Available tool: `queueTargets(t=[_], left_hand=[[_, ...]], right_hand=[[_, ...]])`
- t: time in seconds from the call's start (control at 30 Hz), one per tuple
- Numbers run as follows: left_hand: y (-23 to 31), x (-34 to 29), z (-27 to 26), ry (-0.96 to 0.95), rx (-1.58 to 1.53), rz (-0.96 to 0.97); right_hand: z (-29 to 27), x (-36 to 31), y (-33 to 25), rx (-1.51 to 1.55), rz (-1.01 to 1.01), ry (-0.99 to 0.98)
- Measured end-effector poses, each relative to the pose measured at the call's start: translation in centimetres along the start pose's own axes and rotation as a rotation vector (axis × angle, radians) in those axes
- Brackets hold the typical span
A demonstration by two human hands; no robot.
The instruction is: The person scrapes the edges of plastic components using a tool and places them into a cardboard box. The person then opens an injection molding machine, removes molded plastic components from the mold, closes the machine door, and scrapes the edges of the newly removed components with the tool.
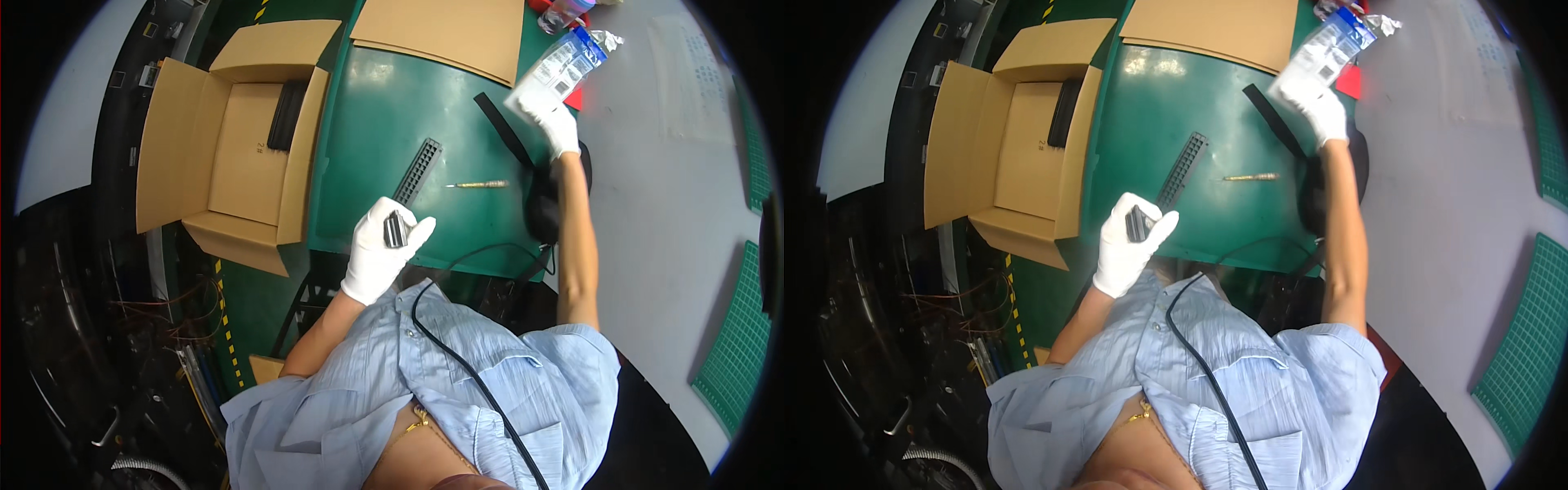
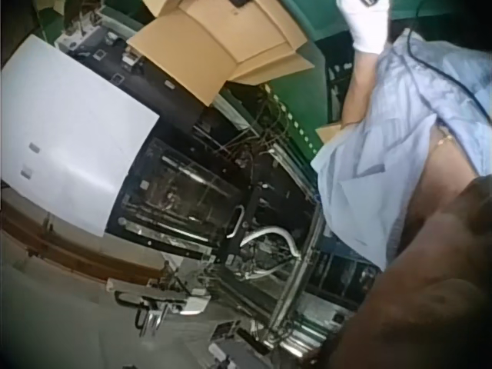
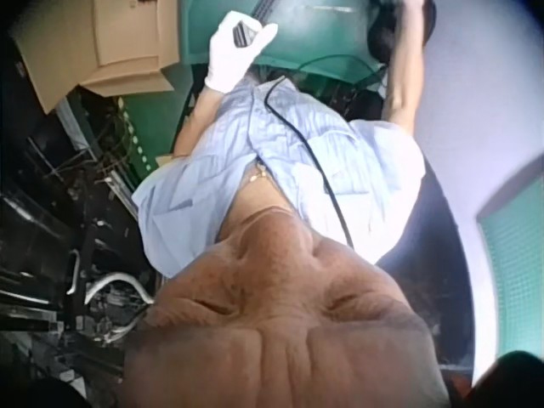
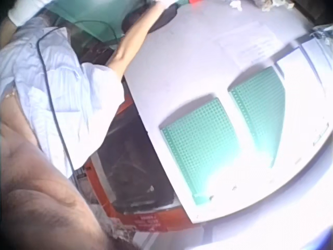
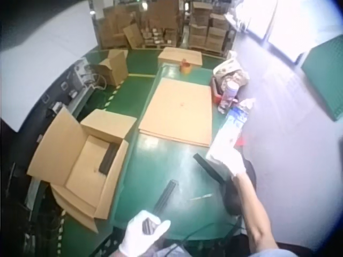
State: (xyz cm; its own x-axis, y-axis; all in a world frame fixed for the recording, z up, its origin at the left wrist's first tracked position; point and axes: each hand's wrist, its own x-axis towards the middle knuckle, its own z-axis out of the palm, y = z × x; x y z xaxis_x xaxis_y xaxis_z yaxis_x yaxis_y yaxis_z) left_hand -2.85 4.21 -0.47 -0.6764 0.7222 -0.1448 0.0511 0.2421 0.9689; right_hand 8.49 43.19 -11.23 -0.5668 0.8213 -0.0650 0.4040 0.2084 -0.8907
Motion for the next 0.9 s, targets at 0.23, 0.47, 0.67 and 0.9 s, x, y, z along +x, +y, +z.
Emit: queueTargets(t=[0.23, 0.47, 0.67, 0.9], left_hand=[[1.9, -2.3, 1.3, -0.046, -0.065, -0.003], [1.2, -4.4, 2.2, -0.173, -0.014, 0.17], [0.7, -5.4, 2.6, -0.193, -0.071, 0.198], [1.9, -6.0, 2.3, -0.167, -0.052, 0.436]], right_hand=[[1.4, -22.4, -16.5, 0.312, 0.115, -0.135], [1.9, -29.4, -19.9, 0.155, -0.044, 0.022], [0.3, -30.2, -14.9, -0.049, -0.518, -0.199], [1.2, -32.6, -16.8, -0.023, -0.329, 0.146]])
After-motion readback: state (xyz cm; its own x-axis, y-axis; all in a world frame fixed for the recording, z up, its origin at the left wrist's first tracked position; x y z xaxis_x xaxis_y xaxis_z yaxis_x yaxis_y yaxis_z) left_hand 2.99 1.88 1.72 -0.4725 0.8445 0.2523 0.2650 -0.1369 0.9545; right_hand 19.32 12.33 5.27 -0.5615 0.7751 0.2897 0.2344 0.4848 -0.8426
